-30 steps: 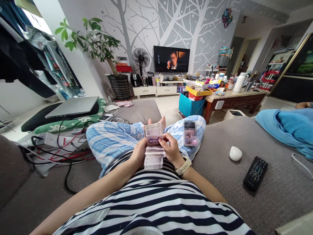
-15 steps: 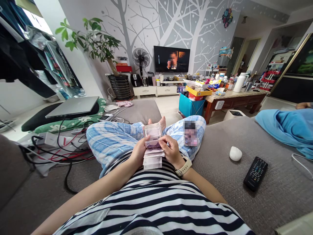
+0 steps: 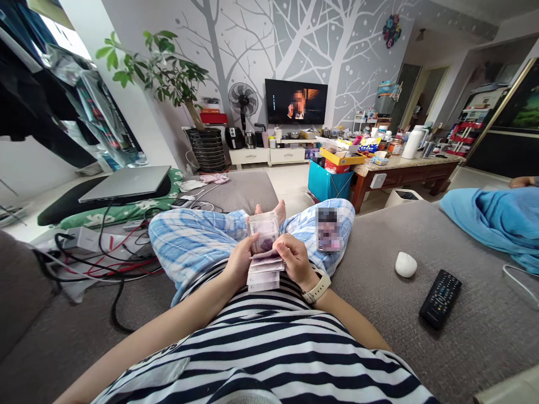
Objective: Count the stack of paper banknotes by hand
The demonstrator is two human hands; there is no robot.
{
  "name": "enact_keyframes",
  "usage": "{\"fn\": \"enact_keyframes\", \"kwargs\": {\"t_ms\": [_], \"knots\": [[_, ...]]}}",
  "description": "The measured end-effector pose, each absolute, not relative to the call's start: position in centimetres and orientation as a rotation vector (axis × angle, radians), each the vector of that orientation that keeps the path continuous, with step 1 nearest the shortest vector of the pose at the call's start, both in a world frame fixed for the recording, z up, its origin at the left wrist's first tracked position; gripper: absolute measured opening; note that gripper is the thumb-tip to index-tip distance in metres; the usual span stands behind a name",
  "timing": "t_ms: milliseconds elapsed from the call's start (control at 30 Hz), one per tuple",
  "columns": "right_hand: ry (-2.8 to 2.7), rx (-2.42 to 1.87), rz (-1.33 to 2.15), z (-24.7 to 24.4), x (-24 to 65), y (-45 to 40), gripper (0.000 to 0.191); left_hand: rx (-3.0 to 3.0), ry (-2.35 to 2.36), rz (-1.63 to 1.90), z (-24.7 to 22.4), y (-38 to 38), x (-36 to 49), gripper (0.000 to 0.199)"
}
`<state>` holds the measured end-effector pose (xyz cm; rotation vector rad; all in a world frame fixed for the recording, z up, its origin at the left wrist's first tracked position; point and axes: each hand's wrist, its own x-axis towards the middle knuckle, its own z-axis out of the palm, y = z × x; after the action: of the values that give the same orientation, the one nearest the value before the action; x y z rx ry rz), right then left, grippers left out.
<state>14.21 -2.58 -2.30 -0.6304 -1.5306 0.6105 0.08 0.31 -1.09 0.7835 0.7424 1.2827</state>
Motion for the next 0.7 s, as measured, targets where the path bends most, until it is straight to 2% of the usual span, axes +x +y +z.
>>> {"fn": "enact_keyframes", "kwargs": {"t_ms": [133, 333, 700], "knots": [[-1.499, -0.594, 0.608, -2.6, 14.2, -2.3, 0.049, 0.773, 0.736, 1.292, -1.4, 0.5, 0.1, 0.031], [-1.365, -0.787, 0.616, -3.0, 14.4, -1.5, 0.037, 0.801, 0.74, 1.286, -0.8, 0.2, 0.2, 0.03], [-1.303, -0.968, 0.656, -3.1, 14.1, -0.9, 0.037, 0.817, 0.719, 1.238, -0.7, -0.2, 0.2, 0.031]]}}
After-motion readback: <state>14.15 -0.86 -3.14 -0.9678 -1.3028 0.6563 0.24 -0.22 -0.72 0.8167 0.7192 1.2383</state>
